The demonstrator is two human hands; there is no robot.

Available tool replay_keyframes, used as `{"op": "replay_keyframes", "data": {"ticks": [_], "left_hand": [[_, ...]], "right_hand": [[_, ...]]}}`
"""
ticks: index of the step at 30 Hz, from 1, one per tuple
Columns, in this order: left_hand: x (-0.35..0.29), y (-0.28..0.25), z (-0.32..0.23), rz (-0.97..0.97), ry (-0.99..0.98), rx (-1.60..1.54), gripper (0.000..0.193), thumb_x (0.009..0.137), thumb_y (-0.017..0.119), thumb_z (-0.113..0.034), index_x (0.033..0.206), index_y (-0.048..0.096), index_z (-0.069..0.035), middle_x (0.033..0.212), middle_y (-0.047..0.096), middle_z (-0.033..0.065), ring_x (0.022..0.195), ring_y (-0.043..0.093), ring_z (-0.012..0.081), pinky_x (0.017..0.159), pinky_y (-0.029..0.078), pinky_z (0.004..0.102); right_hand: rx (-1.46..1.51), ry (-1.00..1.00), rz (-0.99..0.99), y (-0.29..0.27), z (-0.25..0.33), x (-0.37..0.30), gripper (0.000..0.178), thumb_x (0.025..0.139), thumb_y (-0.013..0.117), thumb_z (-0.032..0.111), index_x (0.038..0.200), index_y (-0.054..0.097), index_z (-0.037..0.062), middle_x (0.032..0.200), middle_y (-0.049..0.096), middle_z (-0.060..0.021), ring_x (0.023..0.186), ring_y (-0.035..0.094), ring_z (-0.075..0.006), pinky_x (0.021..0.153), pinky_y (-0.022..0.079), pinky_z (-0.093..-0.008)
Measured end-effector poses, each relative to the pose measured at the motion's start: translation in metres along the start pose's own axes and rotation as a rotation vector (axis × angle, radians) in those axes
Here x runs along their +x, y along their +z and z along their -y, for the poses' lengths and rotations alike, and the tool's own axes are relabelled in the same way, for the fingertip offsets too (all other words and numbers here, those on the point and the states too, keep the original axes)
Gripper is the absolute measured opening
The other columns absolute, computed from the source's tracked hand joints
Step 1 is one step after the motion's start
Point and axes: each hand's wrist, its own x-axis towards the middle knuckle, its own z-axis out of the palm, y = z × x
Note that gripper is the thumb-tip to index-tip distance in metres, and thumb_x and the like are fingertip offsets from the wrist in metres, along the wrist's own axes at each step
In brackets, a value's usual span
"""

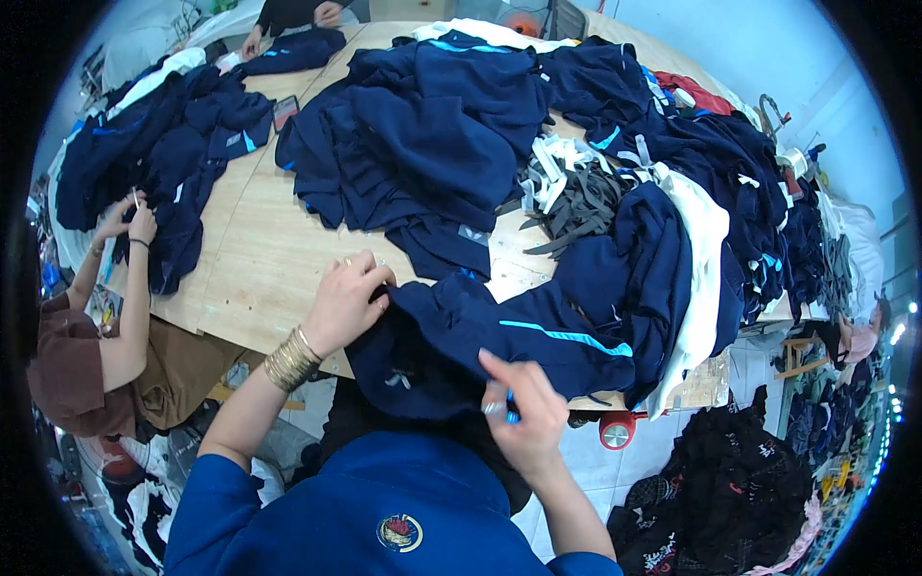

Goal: Trimming loose threads from blue athletic shorts using small hand-held thread snips.

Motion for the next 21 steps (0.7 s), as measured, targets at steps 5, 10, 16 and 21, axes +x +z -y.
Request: {"op": "replay_keyframes", "data": {"ticks": [5,10,16,21], "left_hand": [[-0.005,0.017,-0.011,-0.07,-0.228,-0.699,0.024,0.081,0.05,0.0,0.102,0.055,-0.011,0.076,0.059,0.0045,0.064,0.061,0.0173,0.057,0.048,0.0275],[-0.006,0.013,-0.049,-0.023,-0.546,-1.591,0.04,0.084,0.038,0.008,0.119,0.045,-0.011,0.086,0.061,0.0023,0.074,0.059,0.0062,0.061,0.048,0.0186],[-0.012,-0.02,-0.088,-0.038,-0.616,-2.122,0.04,0.092,0.039,0.0,0.131,0.034,-0.007,0.11,0.055,0.0077,0.098,0.055,0.0087,0.082,0.047,0.0234],[-0.026,-0.023,-0.093,-0.076,-0.424,-1.753,0.058,0.081,0.06,0.003,0.132,0.032,-0.005,0.108,0.053,0.007,0.094,0.054,0.008,0.081,0.047,0.023]], "right_hand": [[0.003,-0.01,0.181,0.019,-0.013,-0.062,0.045,0.065,0.062,-0.004,0.109,0.063,0.006,0.081,0.058,-0.0091,0.064,0.06,-0.0212,0.054,0.049,-0.0285],[-0.036,0.002,0.412,0.035,-0.017,-0.08,0.053,0.069,0.064,0.0,0.121,0.056,0.0097,0.086,0.057,-0.007,0.066,0.061,-0.0214,0.057,0.05,-0.0293],[0.036,-0.048,0.623,0.026,-0.018,-0.054,0.051,0.076,0.063,0.009,0.125,0.051,0.0102,0.098,0.058,-0.0068,0.072,0.063,-0.0207,0.06,0.051,-0.0281],[0.196,0.072,0.239,-0.002,-0.016,-0.034,0.035,0.07,0.069,0.006,0.104,0.063,0.0067,0.075,0.061,-0.0065,0.067,0.062,-0.0186,0.058,0.049,-0.0261]]}}
